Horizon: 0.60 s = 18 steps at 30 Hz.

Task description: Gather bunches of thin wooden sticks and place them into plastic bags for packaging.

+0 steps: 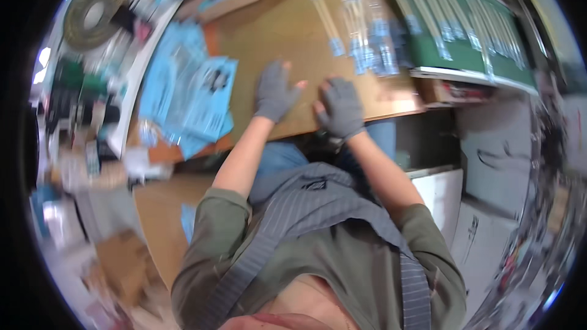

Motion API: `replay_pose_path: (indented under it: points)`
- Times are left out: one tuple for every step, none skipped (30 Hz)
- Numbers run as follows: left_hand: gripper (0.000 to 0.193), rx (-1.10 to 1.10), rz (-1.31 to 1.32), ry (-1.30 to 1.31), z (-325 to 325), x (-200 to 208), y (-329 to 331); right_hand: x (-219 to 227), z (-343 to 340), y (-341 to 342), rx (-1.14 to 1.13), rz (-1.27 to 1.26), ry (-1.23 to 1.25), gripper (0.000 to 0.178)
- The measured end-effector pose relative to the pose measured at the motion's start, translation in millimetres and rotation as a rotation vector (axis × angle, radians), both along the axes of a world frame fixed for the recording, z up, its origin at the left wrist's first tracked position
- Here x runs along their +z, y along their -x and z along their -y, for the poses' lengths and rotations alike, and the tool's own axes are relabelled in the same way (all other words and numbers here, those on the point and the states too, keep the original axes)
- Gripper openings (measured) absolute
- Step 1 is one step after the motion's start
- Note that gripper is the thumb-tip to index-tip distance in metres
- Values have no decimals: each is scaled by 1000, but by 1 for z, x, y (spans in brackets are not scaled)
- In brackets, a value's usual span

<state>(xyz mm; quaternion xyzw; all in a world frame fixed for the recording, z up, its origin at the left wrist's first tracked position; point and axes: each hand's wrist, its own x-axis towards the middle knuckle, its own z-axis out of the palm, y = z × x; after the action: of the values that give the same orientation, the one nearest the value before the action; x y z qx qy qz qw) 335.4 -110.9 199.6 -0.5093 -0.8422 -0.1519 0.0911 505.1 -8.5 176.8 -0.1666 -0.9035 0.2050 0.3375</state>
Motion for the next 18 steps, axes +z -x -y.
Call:
replay_pose_path:
  points:
    - [54, -38, -2, -63, 16, -3, -6, -2, 3, 2, 14, 5, -15, 41]
    - [54, 12, -3, -41, 39, -3, 0, -3, 7, 11, -8, 9, -35, 43]
    - [51, -27, 146, -67, 62, -1, 4, -4, 13, 21, 1, 16, -59, 44]
    - [49, -82, 305, -103, 77, 1, -1, -3, 16, 23, -8, 33, -90, 45]
    - [42, -27, 217, -228, 91, 9, -5, -5, 17, 24, -9, 48, -87, 45]
    - [42, -22, 227, -225, 99, 18, 2, -6, 18, 25, -6, 58, -83, 45]
    - [42, 101, 30, -270, 111, 28, 11, -6, 20, 28, -1, 54, -89, 45]
    - [42, 221, -165, -311, 124, 34, 18, -5, 23, 28, 1, 53, -95, 45]
    - [42, 222, -161, -309, 132, 36, 27, -4, 23, 29, 5, 47, -93, 45]
    - [43, 309, -287, -164, 136, 39, 37, -2, 22, 27, 1, 46, -96, 45]
    - [44, 387, -411, -17, 140, 40, 44, -3, 19, 24, -6, 40, -103, 44]
    - [44, 368, -410, -28, 144, 39, 49, -3, 16, 19, -20, 34, -113, 44]
    - [48, 396, -313, 50, 146, 33, 54, -3, 14, 15, 9, 35, -70, 43]
    - [52, 402, -214, 123, 143, 26, 63, -4, 11, 12, 18, 38, -34, 42]
    - [52, 355, -267, 47, 147, 18, 69, -11, 10, 11, 51, 14, -6, 42]
    - [53, 298, -308, -35, 148, 9, 67, -8, 8, 9, 108, -8, 85, 44]
    - [53, 246, -250, -131, 137, 18, 54, 1, 9, 3, 112, -26, 312, 47]
    - [53, 197, -186, -217, 126, 30, 41, 23, 3, -5, 114, -109, 436, 51]
